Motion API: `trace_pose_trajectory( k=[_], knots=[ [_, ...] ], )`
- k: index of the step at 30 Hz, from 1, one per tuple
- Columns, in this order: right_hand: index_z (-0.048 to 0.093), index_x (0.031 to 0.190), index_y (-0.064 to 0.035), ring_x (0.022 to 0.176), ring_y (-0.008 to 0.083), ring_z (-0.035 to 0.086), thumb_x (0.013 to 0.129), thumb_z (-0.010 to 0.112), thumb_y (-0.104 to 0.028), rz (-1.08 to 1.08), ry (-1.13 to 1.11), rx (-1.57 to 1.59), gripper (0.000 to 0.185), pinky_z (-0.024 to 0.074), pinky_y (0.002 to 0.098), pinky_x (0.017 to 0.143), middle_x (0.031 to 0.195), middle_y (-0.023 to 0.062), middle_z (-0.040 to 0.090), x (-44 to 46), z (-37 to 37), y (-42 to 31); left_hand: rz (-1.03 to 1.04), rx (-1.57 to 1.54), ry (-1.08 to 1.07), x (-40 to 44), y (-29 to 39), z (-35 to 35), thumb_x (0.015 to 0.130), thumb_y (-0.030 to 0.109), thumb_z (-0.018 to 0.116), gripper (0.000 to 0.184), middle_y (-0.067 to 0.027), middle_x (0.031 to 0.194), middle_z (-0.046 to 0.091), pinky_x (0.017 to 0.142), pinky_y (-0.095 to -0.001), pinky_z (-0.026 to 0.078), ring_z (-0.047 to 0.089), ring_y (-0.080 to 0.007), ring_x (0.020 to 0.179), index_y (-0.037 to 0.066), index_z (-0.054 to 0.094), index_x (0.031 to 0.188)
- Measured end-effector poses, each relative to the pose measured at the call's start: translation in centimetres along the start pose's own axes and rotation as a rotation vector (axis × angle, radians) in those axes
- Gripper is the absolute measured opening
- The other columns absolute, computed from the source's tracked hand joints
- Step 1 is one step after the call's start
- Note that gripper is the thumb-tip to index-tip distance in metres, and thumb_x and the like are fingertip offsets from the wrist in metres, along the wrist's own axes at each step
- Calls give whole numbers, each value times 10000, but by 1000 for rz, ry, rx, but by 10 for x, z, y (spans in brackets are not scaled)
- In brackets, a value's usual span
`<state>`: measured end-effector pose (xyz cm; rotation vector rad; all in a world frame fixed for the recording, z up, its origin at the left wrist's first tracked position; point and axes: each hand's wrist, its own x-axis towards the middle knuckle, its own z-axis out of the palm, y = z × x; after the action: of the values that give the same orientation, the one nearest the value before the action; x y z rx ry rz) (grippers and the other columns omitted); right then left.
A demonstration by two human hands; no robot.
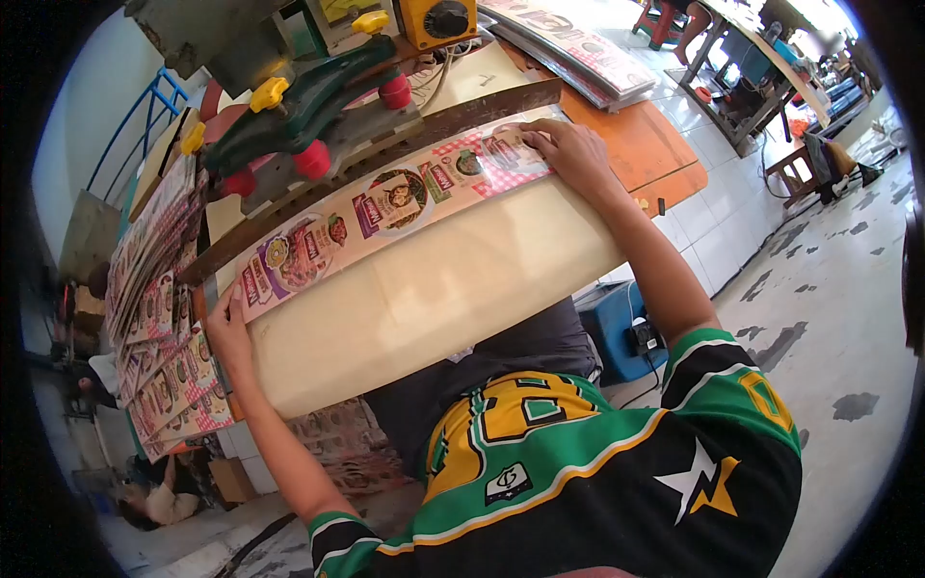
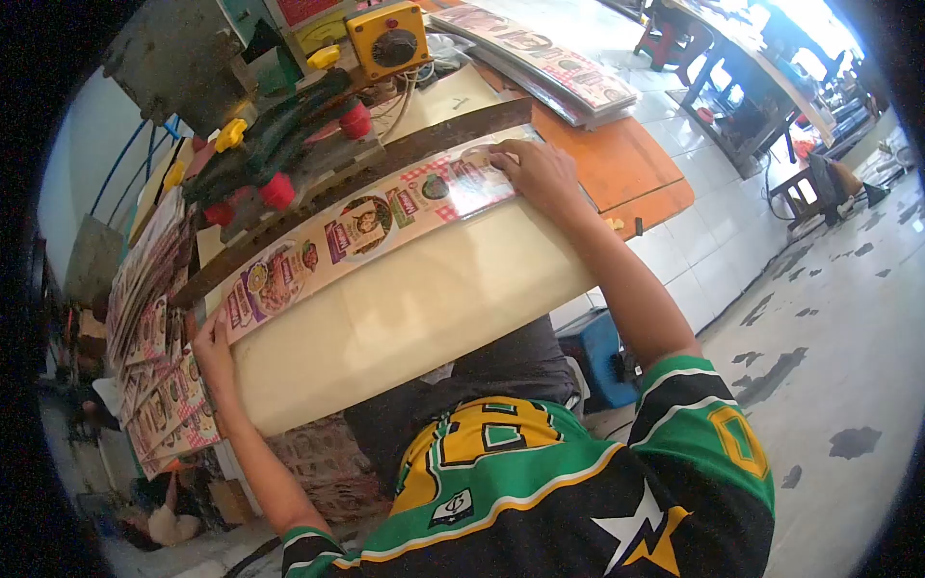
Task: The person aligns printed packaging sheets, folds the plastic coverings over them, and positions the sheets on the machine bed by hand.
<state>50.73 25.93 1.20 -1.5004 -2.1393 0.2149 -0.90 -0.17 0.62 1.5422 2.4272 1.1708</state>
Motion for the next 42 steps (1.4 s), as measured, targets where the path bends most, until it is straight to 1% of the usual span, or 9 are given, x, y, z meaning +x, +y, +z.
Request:
trace_pose_trajectory(
  k=[4,6,13,16,19,24,28,37,42],
  knots=[
    [776,1147,-218,930,360,694,967,622,-459,-43,34,34,338,515,469,807,967,149,751,-2,2,2,16,4,27,-1,2,0,1048,267,576,346,-170,1132,756,934,-324,500,697,-197,1003,15,716,1239],
    [774,1151,-222,940,357,693,962,631,-457,49,-4,47,333,513,463,816,956,154,748,-2,0,-2,-31,-20,34,-3,7,1,1044,289,581,361,-169,1114,761,926,-324,503,700,-196,992,11,721,1226],
    [769,1159,-226,947,359,692,960,638,-454,44,-7,66,330,510,454,831,954,168,745,-4,-4,-3,-79,17,36,-2,10,0,1036,299,594,364,-188,1110,757,921,-317,505,711,-218,977,12,728,1215],
    [769,1161,-219,948,360,693,963,639,-447,40,-24,94,330,507,456,838,953,177,743,-4,-4,-3,-67,-36,54,-1,0,3,1024,294,610,356,-205,1110,750,909,-312,510,719,-222,976,11,731,1204],
    [765,1172,-204,942,358,700,972,630,-436,-7,-13,133,334,515,454,833,952,184,743,-4,1,1,36,142,124,0,-3,-1,1016,277,620,340,-205,1086,753,884,-311,518,722,-212,960,4,737,1182],
    [764,1173,-157,876,348,713,957,648,-433,67,-26,88,369,527,440,780,946,199,742,-3,-6,-6,-59,-24,77,-6,12,0,1014,263,622,326,-189,1040,764,856,-315,522,720,-210,927,1,744,1164],
    [769,1167,-164,837,336,708,953,656,-435,24,23,108,363,515,448,756,882,184,733,-4,-2,-4,-45,-96,67,-6,9,1,1017,251,620,321,-179,1037,768,859,-312,522,716,-201,921,3,737,1183],
    [761,1181,-169,819,326,703,959,645,-480,38,0,122,399,501,433,746,848,165,729,-1,0,0,-36,-47,47,-5,8,-1,1004,165,597,275,-206,1060,757,855,-315,530,735,-228,940,6,735,1181],
    [761,1184,-179,847,318,711,962,635,-488,43,-8,115,400,503,422,778,871,160,741,-3,-4,-2,-58,-33,50,-6,14,-2,1007,167,591,274,-208,1050,755,847,-321,530,735,-235,936,13,736,1181]
  ],
)
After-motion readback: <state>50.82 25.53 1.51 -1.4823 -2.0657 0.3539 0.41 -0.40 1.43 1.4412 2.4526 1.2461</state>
